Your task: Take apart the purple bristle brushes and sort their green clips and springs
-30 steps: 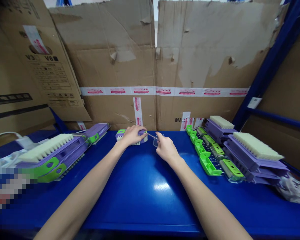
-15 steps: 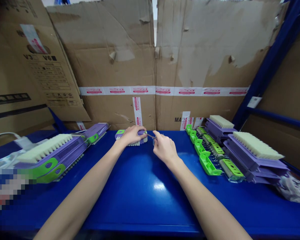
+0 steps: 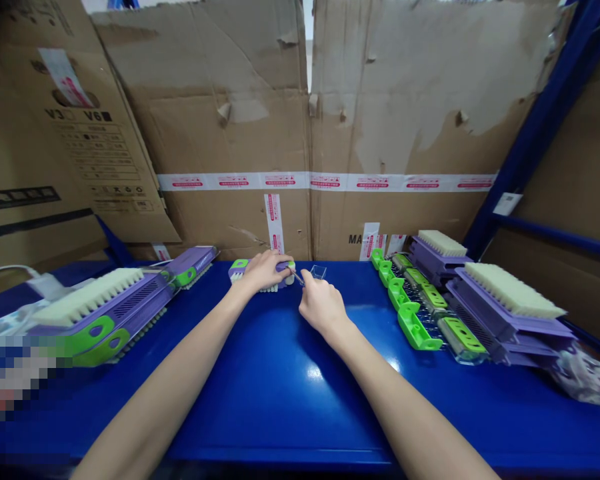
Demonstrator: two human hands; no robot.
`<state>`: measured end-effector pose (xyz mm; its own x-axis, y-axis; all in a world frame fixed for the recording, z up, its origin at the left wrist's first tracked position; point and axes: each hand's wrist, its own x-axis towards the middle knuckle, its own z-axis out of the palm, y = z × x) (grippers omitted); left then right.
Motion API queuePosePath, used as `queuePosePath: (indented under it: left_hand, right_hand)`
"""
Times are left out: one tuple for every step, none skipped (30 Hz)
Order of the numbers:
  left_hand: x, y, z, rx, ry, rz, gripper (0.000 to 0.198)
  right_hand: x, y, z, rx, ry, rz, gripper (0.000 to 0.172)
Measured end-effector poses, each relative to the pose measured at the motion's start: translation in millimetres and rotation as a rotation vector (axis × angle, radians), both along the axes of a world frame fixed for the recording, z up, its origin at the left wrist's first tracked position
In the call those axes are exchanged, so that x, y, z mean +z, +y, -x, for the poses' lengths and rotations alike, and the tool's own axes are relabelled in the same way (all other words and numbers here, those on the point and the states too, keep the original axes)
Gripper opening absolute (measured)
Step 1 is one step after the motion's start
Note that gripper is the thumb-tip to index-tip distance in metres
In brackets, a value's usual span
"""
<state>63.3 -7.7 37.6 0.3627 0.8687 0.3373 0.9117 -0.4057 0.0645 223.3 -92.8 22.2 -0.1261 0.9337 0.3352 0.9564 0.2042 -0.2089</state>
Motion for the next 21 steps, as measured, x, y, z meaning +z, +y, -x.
queuePosePath:
  left_hand:
    - [-0.1, 0, 0, -0.002, -0.002, 0.0, 0.034]
    - [-0.3, 1, 0, -0.007, -0.005, 0.001, 0.034]
    - [-0.4, 1, 1, -0.019, -0.008, -0.001, 0.033]
    - [-0.7, 2, 1, -0.035, -0.01, -0.009, 0.032]
    - [-1.1, 3, 0, -0.055, -0.011, -0.022, 0.031]
    - [-1.5, 3, 0, -0.074, -0.012, -0.034, 0.029]
    - [-1.9, 4, -1, -0.089, -0.014, -0.044, 0.028]
    - [-2.3, 4, -2, -0.096, -0.017, -0.046, 0.028]
    - [-2.5, 4, -3, -0.095, -0.021, -0.041, 0.027]
    - [-2.4, 4, -4, -0.089, -0.025, -0.03, 0.026]
    - [-2.1, 4, -6, -0.082, -0.026, -0.023, 0.026]
    - [-1.4, 3, -8, -0.077, -0.024, -0.021, 0.027]
    - [-0.5, 2, -10, -0.072, -0.015, -0.025, 0.027]
    - [0.5, 1, -12, -0.067, -0.005, -0.03, 0.028]
    - [1.6, 0, -13, -0.059, 0.004, -0.038, 0.029]
    - [2.5, 0, -15, -0.049, 0.01, -0.043, 0.031]
    - [3.3, -1, -17, -0.039, 0.013, -0.048, 0.032]
    - [3.9, -1, -18, -0.032, 0.011, -0.052, 0.032]
    - [4.2, -2, -18, -0.032, 0.006, -0.06, 0.032]
    - [4.3, -2, -19, -0.038, -0.003, -0.071, 0.03]
    - [4.3, -2, -19, -0.048, -0.015, -0.087, 0.029]
  right_hand:
    - [1.2, 0, -1, 0.011, -0.005, -0.021, 0.047]
    - [2.8, 0, -3, 0.027, -0.005, -0.048, 0.047]
    - [4.5, 1, -5, 0.047, -0.003, -0.078, 0.046]
    - [6.3, 2, -8, 0.069, 0.002, -0.109, 0.045]
    - [8.0, 2, -12, 0.086, 0.008, -0.136, 0.044]
    - [9.3, 4, -15, 0.094, 0.012, -0.161, 0.043]
    - [10.2, 5, -19, 0.092, 0.015, -0.186, 0.043]
    - [10.5, 6, -22, 0.08, 0.018, -0.212, 0.042]
    - [10.5, 8, -24, 0.056, 0.022, -0.237, 0.042]
    - [10.0, 10, -27, 0.022, 0.026, -0.256, 0.042]
    - [9.2, 12, -29, -0.017, 0.028, -0.266, 0.042]
    - [8.2, 15, -32, -0.06, 0.03, -0.268, 0.042]
    - [7.0, 17, -34, -0.104, 0.031, -0.259, 0.041]
    - [5.7, 20, -37, -0.148, 0.033, -0.243, 0.042]
    - [4.4, 22, -40, -0.189, 0.036, -0.22, 0.042]
    - [3.0, 25, -43, -0.225, 0.042, -0.195, 0.043]
    - [1.5, 27, -46, -0.255, 0.048, -0.167, 0.043]
    - [-0.1, 29, -49, -0.28, 0.054, -0.139, 0.044]
    - [-1.8, 31, -52, -0.298, 0.059, -0.113, 0.044]
    - [-3.4, 33, -54, -0.312, 0.064, -0.09, 0.045]
    - [-5.1, 35, -56, -0.32, 0.067, -0.069, 0.045]
